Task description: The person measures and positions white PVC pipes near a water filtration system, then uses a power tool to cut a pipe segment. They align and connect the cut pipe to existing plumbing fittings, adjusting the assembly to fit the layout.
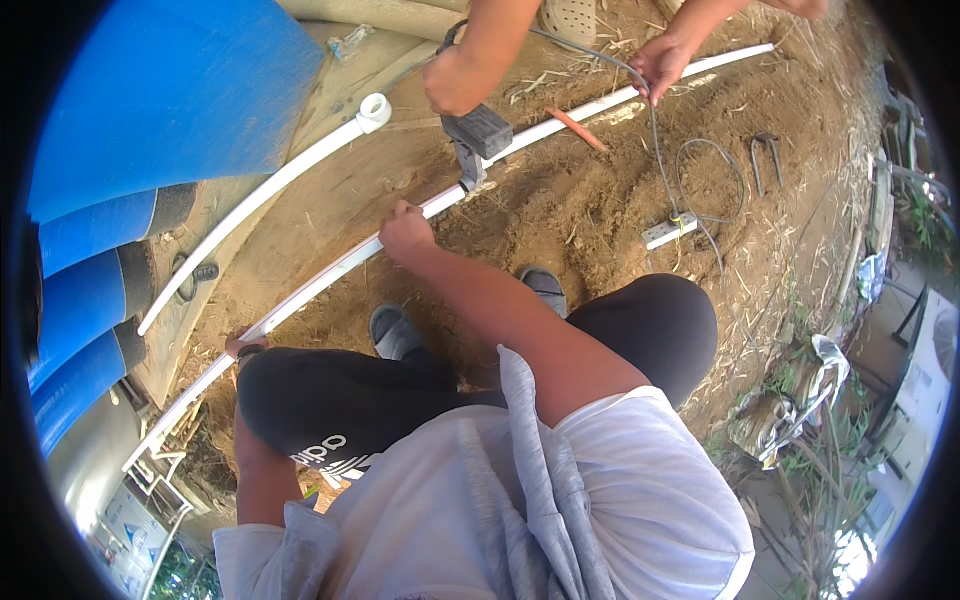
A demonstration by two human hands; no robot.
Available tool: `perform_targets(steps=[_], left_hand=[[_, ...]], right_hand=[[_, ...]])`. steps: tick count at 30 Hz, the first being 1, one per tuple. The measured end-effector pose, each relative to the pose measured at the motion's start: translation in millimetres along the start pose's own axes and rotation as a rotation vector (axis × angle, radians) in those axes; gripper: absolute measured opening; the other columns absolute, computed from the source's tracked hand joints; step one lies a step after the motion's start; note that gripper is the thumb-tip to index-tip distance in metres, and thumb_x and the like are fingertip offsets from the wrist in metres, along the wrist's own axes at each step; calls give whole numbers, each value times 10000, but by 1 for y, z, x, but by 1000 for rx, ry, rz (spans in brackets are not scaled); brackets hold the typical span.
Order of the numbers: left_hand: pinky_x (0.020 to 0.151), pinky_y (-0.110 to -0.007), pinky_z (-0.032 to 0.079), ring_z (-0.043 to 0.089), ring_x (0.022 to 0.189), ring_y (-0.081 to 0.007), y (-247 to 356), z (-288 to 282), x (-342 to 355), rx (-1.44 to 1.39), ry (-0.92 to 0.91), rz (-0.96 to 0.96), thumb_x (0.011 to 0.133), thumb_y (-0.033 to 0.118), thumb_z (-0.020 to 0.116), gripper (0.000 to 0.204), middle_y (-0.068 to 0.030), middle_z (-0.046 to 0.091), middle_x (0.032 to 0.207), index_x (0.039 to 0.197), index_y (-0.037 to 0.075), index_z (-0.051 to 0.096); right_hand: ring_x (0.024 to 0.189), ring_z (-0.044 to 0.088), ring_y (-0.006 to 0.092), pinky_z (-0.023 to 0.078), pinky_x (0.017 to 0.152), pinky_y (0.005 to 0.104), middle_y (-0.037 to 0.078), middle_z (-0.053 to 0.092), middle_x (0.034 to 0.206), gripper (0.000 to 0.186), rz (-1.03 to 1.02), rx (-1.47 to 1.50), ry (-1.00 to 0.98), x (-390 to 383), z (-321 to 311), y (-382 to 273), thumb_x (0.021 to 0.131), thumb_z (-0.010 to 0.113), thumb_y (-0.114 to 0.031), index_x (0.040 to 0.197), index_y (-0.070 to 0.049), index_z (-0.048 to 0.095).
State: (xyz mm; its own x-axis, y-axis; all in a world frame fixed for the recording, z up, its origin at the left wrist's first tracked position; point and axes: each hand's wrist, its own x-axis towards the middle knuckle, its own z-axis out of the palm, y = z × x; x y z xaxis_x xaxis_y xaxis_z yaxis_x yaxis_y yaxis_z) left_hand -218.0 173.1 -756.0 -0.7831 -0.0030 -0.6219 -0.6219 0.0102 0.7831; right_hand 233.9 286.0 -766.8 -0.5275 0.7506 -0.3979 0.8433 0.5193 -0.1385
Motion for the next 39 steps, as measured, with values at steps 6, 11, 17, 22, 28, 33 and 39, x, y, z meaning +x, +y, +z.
perform_targets(steps=[6, 11, 17, 22, 28, 33, 39], left_hand=[[704, -395, 455, 456, 623, -206, 6, -7, 8, -69, 36, -37, 971, 312, 487, 308, -17, 414, 656, 760, 134, 350], [664, -402, 456, 437, 588, -206, 12, -19, 24, -61, 97, -3, 982, 341, 473, 330, -9, 396, 635, 756, 139, 342], [709, -459, 498, 524, 622, -239, -5, -9, 5, -39, 168, -12, 959, 348, 519, 334, -21, 454, 626, 763, 125, 366], [816, -474, 490, 563, 730, -237, -11, -16, 8, -6, 143, -31, 920, 346, 568, 290, -28, 514, 708, 811, 118, 426], [830, -461, 470, 537, 754, -232, -13, -13, 27, -44, 148, -53, 945, 371, 548, 306, -37, 532, 750, 814, 108, 460], [791, -446, 476, 524, 718, -229, -7, -16, 32, -67, 119, -33, 960, 386, 530, 335, -30, 519, 729, 788, 107, 464], [811, -434, 487, 565, 727, -217, -14, -26, 12, 81, 110, 8, 941, 367, 578, 306, -10, 551, 726, 813, 108, 478]], right_hand=[[1106, 583, 352, 540, 752, 475, 118, 692, 1113, 317, -53, -24, -16, 10, 0, -3, 920, 607, -241, 1150, -54, 719], [1129, 586, 339, 554, 777, 467, 107, 697, 1119, 297, -75, -15, -4, 19, -6, -7, 914, 625, -227, 1135, -57, 726], [1130, 585, 328, 573, 829, 412, 148, 660, 1177, 340, -111, -25, -116, 17, -5, 5, 937, 601, -215, 1200, -4, 644], [1141, 584, 319, 570, 845, 381, 125, 675, 1162, 355, -98, -6, -123, 19, -3, 4, 941, 597, -216, 1237, -25, 635], [1191, 582, 311, 571, 854, 384, 84, 700, 1171, 327, -78, -10, -82, 20, -7, 8, 943, 597, -212, 1214, -43, 666], [1178, 592, 309, 574, 840, 385, 80, 722, 1139, 315, -92, -24, -39, 28, 8, 7, 946, 592, -212, 1202, -47, 673], [1111, 614, 322, 569, 809, 388, 107, 754, 1020, 286, -123, -32, 28, 23, 10, 13, 935, 606, -228, 1094, -15, 712]])
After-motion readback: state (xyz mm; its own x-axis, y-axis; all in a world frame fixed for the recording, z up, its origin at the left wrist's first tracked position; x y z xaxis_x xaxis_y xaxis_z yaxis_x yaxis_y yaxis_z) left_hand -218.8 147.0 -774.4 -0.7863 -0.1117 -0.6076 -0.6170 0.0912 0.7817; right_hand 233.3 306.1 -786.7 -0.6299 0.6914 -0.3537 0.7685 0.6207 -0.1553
